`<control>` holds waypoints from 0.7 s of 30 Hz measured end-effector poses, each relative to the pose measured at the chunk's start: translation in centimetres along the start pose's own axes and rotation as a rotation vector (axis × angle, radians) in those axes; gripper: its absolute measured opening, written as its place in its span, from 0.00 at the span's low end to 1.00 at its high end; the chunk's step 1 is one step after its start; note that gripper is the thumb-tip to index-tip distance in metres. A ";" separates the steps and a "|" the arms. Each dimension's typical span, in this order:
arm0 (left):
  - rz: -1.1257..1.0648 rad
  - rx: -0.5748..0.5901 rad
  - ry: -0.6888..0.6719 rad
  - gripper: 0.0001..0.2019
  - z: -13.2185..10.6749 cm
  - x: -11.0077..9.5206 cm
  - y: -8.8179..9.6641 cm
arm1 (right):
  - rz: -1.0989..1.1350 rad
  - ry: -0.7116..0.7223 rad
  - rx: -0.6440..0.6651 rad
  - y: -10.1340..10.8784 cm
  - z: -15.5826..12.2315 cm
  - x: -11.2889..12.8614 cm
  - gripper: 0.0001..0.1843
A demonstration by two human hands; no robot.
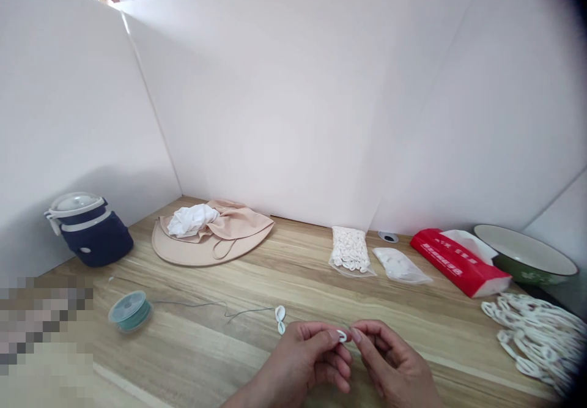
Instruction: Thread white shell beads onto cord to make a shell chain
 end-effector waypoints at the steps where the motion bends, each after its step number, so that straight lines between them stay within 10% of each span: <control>1: 0.017 -0.012 -0.009 0.12 0.1 0.0 0.1 | 0.004 0.002 -0.017 0.1 0.0 0.1 0.14; 21: 0.517 -0.177 -0.053 0.08 0.4 -0.9 0.9 | -0.118 -0.004 0.098 -0.6 0.2 -1.4 0.16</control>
Point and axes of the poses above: each hand's wrist, its own z-axis towards the middle knuckle, its own y-axis out of the back of the hand, x = y × z, the point moved 3 cm from there along z, towards the middle knuckle, and after that the axes turned 15 degrees about -y, right-handed, at the moved point
